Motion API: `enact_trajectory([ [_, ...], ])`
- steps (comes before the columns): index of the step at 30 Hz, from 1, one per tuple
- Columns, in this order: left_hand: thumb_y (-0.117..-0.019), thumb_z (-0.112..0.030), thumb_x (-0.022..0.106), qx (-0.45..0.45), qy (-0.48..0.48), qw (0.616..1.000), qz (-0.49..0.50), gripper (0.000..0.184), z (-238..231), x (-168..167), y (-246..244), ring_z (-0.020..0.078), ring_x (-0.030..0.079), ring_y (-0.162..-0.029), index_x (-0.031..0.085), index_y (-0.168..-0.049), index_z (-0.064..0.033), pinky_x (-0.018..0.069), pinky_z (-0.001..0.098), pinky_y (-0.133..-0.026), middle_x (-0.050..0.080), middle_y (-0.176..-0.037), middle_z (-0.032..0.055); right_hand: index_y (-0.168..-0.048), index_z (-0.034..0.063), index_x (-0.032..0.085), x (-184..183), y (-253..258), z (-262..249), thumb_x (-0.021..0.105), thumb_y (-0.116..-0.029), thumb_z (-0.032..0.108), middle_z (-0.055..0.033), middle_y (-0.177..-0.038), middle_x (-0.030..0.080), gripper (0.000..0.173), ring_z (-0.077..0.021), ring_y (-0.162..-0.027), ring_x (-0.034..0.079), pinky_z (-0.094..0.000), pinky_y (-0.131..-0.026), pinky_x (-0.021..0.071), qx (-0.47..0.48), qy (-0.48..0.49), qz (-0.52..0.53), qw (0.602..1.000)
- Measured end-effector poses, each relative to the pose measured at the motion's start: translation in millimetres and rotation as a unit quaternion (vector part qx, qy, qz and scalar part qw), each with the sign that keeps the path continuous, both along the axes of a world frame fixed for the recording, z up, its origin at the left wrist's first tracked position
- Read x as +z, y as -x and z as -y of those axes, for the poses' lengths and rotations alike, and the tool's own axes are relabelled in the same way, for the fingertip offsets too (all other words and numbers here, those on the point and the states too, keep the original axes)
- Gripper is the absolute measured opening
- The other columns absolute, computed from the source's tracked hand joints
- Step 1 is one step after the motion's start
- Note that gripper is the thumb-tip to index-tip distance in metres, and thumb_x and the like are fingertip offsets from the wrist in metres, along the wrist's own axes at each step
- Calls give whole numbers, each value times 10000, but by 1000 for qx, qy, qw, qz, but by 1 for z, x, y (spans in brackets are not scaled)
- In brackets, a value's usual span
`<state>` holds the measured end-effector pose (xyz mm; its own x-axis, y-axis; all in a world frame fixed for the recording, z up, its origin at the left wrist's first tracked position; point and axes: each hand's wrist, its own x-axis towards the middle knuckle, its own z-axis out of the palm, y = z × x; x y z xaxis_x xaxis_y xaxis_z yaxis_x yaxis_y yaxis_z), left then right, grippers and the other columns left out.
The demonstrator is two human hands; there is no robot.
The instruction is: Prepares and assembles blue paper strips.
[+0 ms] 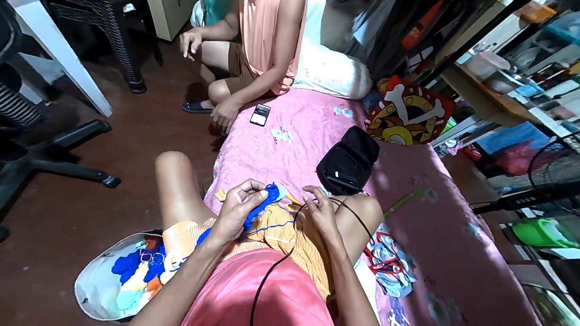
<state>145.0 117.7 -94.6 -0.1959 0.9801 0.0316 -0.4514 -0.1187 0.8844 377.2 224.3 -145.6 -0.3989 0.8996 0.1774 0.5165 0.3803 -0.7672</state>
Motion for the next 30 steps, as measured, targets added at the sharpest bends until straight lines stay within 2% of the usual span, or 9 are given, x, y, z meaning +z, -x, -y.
enact_trajectory([
  [3,-930,-74,571,-7,19,1000,22,101,0,1,5,71,676,-654,671,-920,-83,571,212,-591,714,-789,15,-1261,8,677,3,12,-22,489,-1029,131,-153,-1225,695,323,-262,-1176,642,-450,-1039,492,32,43,35,998],
  [5,-921,-50,555,-4,28,999,19,121,2,1,11,88,686,-684,669,-895,-82,588,239,-640,710,-778,24,-1289,13,661,-3,22,-46,472,-1045,140,-167,-1221,697,334,-281,-1158,658,-485,-1039,496,59,90,117,987],
  [9,-918,-63,564,8,33,999,-9,125,8,-3,26,88,670,-633,674,-892,-116,577,230,-597,695,-740,32,-1291,59,675,-32,29,-77,521,-1027,137,-190,-1173,707,315,-374,-1137,655,-585,-1014,472,59,132,290,946],
  [13,-941,-49,548,21,28,999,1,161,12,-11,37,83,672,-624,693,-913,-114,578,221,-587,706,-749,40,-1232,47,692,-46,24,-75,567,-1016,131,-197,-1120,716,264,-389,-1092,667,-608,-976,485,52,141,298,943],
  [18,-952,-52,530,17,46,999,19,168,9,-14,33,98,683,-633,682,-906,-108,585,233,-586,708,-748,54,-1159,27,698,-51,21,-73,580,-1011,168,-205,-1101,715,236,-391,-1103,664,-602,-972,486,55,141,344,927],
  [23,-931,-34,548,21,48,998,28,159,12,-14,29,95,670,-620,685,-893,-104,577,233,-592,702,-738,51,-1228,35,679,-56,34,-74,546,-1019,188,-203,-1180,699,291,-385,-1170,641,-595,-1012,470,91,125,400,903],
  [27,-899,-28,573,30,58,997,30,127,14,-17,30,104,675,-635,672,-867,-101,582,241,-601,697,-740,47,-1239,1,654,-68,43,-73,556,-1001,192,-236,-1182,686,321,-415,-1153,643,-615,-987,477,125,98,438,885],
  [30,-899,-11,548,32,68,996,37,141,15,-16,30,104,689,-653,661,-863,-87,588,239,-610,710,-755,51,-1295,-6,605,-73,48,-75,573,-980,174,-244,-1200,673,364,-416,-1166,637,-612,-988,478,132,90,470,868],
])
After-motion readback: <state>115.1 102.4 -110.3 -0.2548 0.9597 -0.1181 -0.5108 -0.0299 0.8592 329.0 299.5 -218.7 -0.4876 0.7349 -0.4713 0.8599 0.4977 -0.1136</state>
